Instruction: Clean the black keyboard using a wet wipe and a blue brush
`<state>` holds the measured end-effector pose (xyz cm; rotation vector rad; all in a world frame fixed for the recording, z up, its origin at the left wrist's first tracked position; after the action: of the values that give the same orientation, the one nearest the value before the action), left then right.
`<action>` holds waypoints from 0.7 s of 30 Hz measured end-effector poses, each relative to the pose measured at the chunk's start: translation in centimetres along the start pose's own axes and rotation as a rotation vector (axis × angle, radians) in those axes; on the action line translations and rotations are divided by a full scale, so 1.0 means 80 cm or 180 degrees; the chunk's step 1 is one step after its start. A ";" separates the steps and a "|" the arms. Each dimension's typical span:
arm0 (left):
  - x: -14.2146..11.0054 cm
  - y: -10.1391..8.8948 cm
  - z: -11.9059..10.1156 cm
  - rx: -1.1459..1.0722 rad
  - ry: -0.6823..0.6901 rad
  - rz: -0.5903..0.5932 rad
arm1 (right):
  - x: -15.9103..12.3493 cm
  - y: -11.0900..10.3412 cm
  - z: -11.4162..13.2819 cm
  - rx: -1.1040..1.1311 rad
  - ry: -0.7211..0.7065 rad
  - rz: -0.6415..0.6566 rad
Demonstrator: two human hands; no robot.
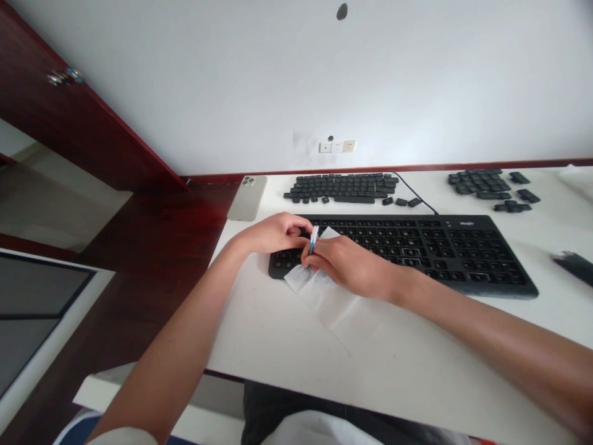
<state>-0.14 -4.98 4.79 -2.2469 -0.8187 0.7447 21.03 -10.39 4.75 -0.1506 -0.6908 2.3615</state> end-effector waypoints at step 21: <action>-0.002 -0.001 -0.005 -0.0130 0.0125 0.0062 | -0.005 -0.023 -0.018 0.0668 0.0032 0.0077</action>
<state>0.02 -5.19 5.17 -2.3016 -0.8011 0.6965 22.81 -8.87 4.48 -0.0795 -0.4345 2.4367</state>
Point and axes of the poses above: each hand's wrist, its own x-axis towards the middle knuckle, its own y-axis out of the palm, z = x × y, the point moved 1 cm from there along x, towards the middle knuckle, and after that the axes turned 14 degrees about x, right-handed, at the moved point
